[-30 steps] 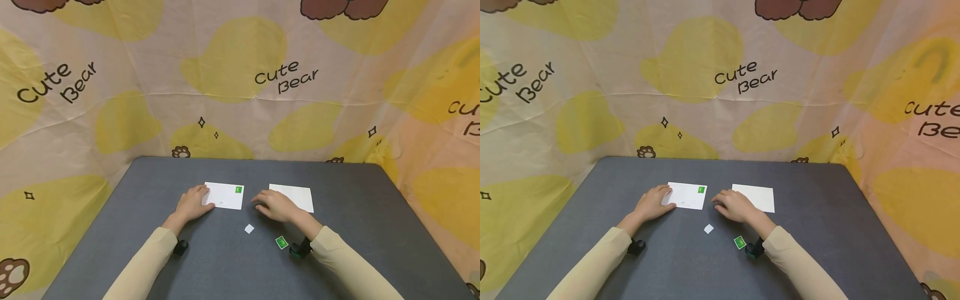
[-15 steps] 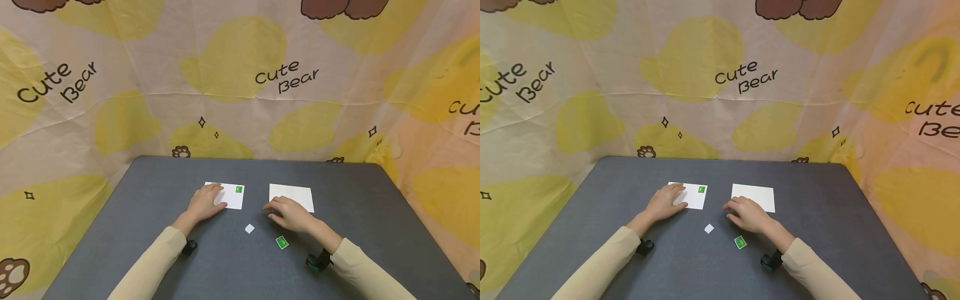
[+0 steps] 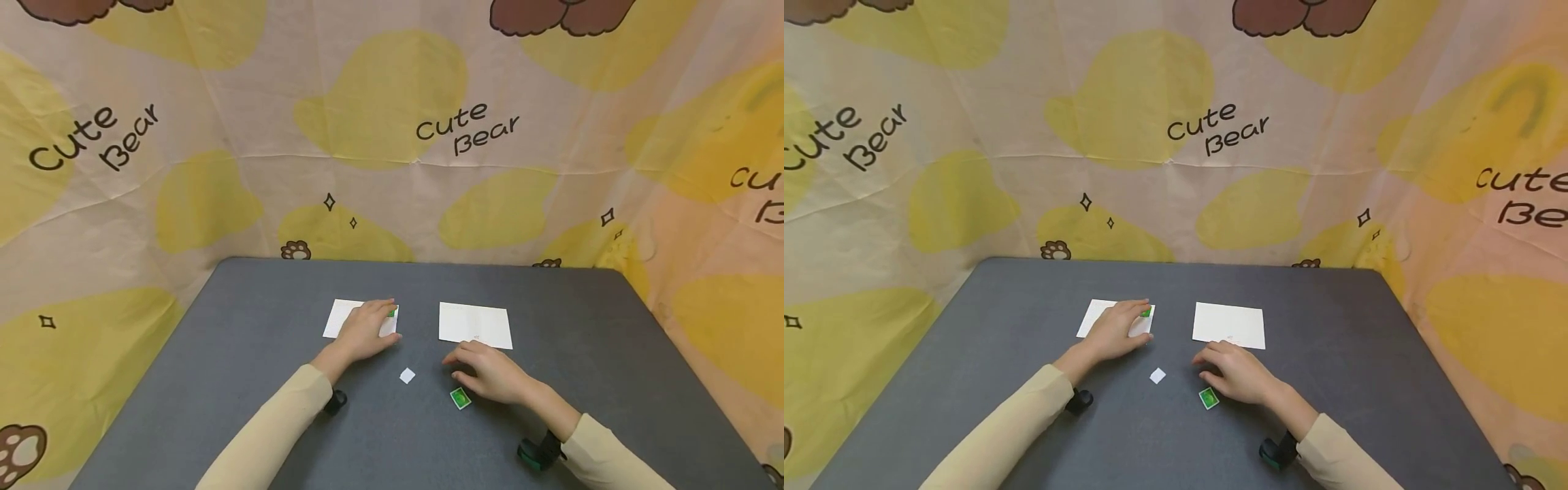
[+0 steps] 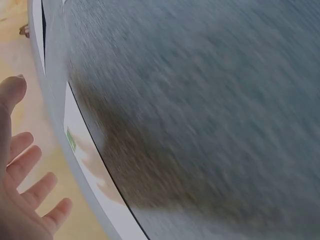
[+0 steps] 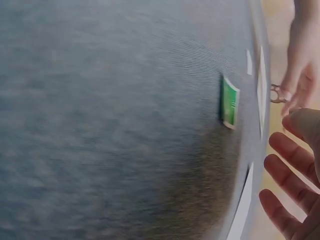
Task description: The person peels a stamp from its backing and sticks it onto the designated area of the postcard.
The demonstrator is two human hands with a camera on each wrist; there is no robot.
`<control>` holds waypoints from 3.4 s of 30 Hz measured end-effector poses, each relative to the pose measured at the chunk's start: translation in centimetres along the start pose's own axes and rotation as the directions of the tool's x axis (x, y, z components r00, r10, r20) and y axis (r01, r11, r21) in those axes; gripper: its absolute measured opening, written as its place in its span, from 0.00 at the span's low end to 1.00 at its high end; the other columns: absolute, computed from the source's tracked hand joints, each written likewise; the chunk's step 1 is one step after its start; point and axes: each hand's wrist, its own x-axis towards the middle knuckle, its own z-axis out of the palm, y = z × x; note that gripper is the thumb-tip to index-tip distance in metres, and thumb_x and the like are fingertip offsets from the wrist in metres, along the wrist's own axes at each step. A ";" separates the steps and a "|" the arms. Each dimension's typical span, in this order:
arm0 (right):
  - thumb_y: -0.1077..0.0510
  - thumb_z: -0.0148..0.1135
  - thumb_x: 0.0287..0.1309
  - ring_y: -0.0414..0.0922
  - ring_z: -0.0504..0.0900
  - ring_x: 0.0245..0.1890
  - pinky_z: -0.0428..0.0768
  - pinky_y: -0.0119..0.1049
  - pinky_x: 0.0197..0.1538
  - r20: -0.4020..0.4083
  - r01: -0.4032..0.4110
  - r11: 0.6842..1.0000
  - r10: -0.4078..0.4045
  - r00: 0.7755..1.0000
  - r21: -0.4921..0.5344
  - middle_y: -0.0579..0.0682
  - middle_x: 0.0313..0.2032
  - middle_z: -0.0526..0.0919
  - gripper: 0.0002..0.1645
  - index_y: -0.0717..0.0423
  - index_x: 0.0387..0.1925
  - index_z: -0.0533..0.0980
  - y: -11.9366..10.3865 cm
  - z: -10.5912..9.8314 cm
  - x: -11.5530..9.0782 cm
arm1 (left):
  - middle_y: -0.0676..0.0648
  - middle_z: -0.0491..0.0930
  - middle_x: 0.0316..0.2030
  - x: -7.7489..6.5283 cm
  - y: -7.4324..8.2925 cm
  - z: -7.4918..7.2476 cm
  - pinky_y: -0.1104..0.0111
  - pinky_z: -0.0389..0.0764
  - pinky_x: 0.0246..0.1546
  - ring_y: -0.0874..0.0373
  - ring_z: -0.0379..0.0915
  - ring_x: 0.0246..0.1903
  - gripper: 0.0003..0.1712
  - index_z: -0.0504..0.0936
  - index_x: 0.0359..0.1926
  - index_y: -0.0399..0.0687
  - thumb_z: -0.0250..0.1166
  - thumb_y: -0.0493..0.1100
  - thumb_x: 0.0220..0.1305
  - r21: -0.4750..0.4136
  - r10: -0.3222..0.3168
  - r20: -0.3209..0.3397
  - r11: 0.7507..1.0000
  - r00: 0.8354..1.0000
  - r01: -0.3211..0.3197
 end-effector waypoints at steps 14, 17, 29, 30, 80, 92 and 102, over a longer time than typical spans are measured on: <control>0.59 0.66 0.50 0.33 0.75 0.35 0.75 0.28 0.37 0.026 0.025 0.998 -0.026 0.999 0.052 0.37 0.35 0.77 0.12 0.46 0.39 0.78 -0.4 0.9 -2.1 | 0.50 0.64 0.65 1.7 2.9 1.0 0.54 0.65 0.59 0.50 0.59 0.64 0.36 0.68 0.63 0.48 0.59 0.60 0.58 0.043 0.049 0.071 0.998 0.996 -0.052; 0.59 0.66 0.50 0.33 0.75 0.34 0.74 0.27 0.36 0.025 0.027 0.998 -0.028 0.999 0.059 0.37 0.35 0.76 0.12 0.46 0.39 0.78 -0.5 0.9 -2.4 | 0.50 0.64 0.65 2.0 3.4 1.1 0.55 0.64 0.59 0.50 0.59 0.64 0.36 0.67 0.64 0.48 0.59 0.61 0.58 0.039 0.049 0.082 0.998 0.995 -0.053; 0.59 0.67 0.48 0.35 0.76 0.37 0.76 0.29 0.39 -0.006 0.068 0.995 -0.067 0.998 0.079 0.38 0.36 0.77 0.13 0.46 0.39 0.78 -0.1 1.2 -3.3 | 0.51 0.62 0.66 3.2 5.0 2.8 0.57 0.62 0.62 0.51 0.57 0.65 0.37 0.65 0.65 0.50 0.58 0.61 0.59 0.046 0.063 0.118 0.997 0.991 -0.068; 0.59 0.67 0.48 0.34 0.76 0.37 0.76 0.29 0.39 -0.007 0.070 0.995 -0.069 0.998 0.077 0.37 0.36 0.77 0.13 0.46 0.39 0.78 -0.1 1.2 -3.4 | 0.51 0.62 0.66 3.3 5.2 2.9 0.56 0.62 0.62 0.51 0.57 0.65 0.37 0.64 0.66 0.50 0.57 0.61 0.60 0.048 0.063 0.123 0.996 0.990 -0.069; 0.58 0.70 0.44 0.33 0.74 0.37 0.74 0.30 0.40 -0.014 0.101 0.994 -0.101 0.995 0.027 0.36 0.35 0.74 0.11 0.42 0.32 0.78 0.0 1.2 -3.1 | 0.56 0.64 0.65 4.7 6.8 4.7 0.55 0.61 0.62 0.50 0.56 0.65 0.27 0.70 0.62 0.57 0.57 0.55 0.63 0.099 -0.012 0.167 0.995 0.986 -0.005; 0.60 0.68 0.47 0.32 0.74 0.34 0.73 0.26 0.38 -0.053 0.142 0.990 -0.141 0.989 0.013 0.36 0.32 0.75 0.08 0.42 0.29 0.79 0.1 1.1 -2.8 | 0.56 0.63 0.65 4.7 7.0 4.6 0.55 0.61 0.62 0.50 0.56 0.66 0.27 0.69 0.63 0.58 0.56 0.55 0.63 0.112 -0.027 0.175 0.994 0.984 0.008; 0.59 0.68 0.48 0.32 0.74 0.32 0.73 0.26 0.36 -0.063 0.133 0.991 -0.133 0.989 -0.011 0.35 0.32 0.76 0.08 0.42 0.29 0.80 0.0 1.1 -2.7 | 0.55 0.63 0.66 4.7 7.1 4.4 0.54 0.60 0.62 0.50 0.56 0.66 0.27 0.69 0.63 0.57 0.57 0.54 0.63 0.100 -0.030 0.180 0.995 0.983 0.012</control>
